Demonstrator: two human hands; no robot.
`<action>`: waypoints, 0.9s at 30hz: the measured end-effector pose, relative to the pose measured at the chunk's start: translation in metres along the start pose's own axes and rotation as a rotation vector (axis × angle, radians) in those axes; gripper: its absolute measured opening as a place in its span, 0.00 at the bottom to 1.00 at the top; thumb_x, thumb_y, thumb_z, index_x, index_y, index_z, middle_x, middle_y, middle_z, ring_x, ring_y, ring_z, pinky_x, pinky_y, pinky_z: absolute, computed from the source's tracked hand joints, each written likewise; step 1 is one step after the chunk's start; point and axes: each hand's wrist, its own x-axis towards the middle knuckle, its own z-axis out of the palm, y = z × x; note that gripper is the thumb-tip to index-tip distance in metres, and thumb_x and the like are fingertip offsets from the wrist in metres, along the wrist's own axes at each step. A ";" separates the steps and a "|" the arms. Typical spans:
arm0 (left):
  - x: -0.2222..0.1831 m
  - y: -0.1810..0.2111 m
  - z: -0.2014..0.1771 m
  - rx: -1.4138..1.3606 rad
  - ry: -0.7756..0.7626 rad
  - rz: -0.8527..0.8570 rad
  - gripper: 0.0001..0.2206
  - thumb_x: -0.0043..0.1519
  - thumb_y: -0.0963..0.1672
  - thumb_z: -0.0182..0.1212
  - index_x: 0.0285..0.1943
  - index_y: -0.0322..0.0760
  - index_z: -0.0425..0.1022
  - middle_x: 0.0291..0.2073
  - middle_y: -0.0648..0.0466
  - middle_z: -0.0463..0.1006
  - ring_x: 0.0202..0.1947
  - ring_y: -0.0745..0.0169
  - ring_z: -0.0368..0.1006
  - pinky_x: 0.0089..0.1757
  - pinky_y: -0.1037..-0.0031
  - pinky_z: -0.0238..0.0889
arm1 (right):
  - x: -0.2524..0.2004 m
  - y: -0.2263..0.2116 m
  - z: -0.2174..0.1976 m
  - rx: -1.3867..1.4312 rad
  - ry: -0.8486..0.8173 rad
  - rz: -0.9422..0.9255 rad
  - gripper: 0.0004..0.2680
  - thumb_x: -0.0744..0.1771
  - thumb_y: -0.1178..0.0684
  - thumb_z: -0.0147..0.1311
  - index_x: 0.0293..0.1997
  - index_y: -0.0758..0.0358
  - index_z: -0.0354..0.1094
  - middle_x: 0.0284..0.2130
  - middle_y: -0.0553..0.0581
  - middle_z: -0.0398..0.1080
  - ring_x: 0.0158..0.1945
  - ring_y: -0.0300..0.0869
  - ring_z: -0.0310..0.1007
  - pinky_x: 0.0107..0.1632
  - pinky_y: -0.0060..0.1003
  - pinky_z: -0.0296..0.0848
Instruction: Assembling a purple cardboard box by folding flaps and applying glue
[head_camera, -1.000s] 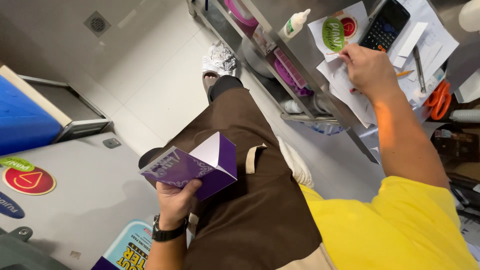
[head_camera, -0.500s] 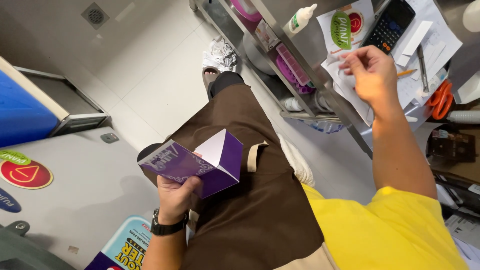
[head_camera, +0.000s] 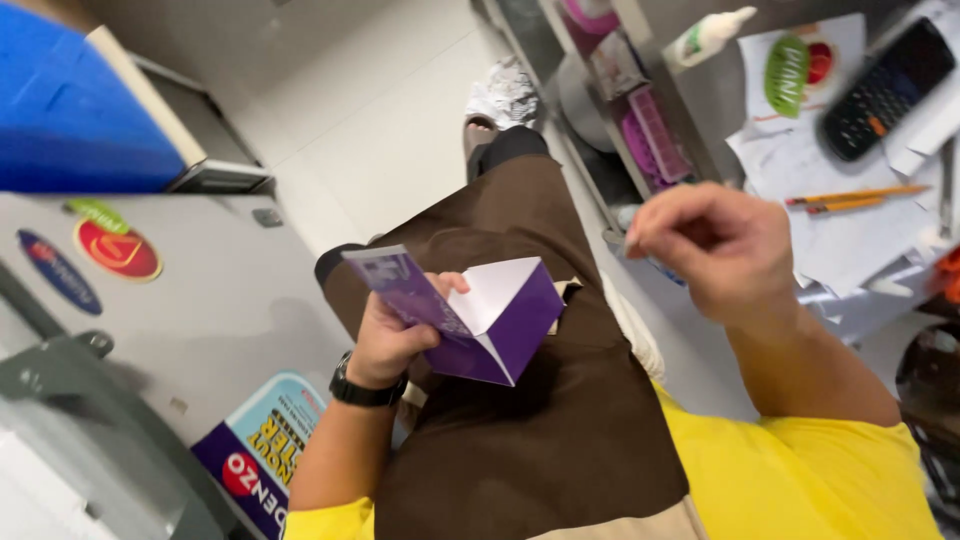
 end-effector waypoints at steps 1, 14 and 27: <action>0.001 0.007 0.004 0.067 -0.052 -0.047 0.12 0.55 0.40 0.73 0.42 0.31 0.75 0.37 0.44 0.73 0.51 0.38 0.70 0.53 0.50 0.62 | -0.002 -0.014 0.010 0.033 -0.072 -0.042 0.02 0.67 0.67 0.58 0.38 0.72 0.69 0.30 0.64 0.74 0.35 0.45 0.77 0.42 0.36 0.81; -0.004 0.020 0.020 0.091 -0.071 -0.094 0.17 0.62 0.41 0.70 0.58 0.29 0.74 0.58 0.44 0.76 0.50 0.56 0.77 0.54 0.68 0.73 | -0.004 -0.039 0.087 0.214 -0.285 -0.183 0.09 0.63 0.66 0.61 0.40 0.64 0.63 0.28 0.61 0.73 0.33 0.44 0.76 0.39 0.31 0.77; -0.009 0.024 0.025 0.095 -0.053 -0.106 0.21 0.61 0.41 0.71 0.61 0.28 0.72 0.56 0.49 0.77 0.48 0.63 0.76 0.51 0.74 0.72 | -0.011 -0.031 0.096 0.206 -0.304 -0.222 0.07 0.64 0.65 0.61 0.38 0.62 0.66 0.29 0.59 0.73 0.34 0.43 0.76 0.38 0.30 0.76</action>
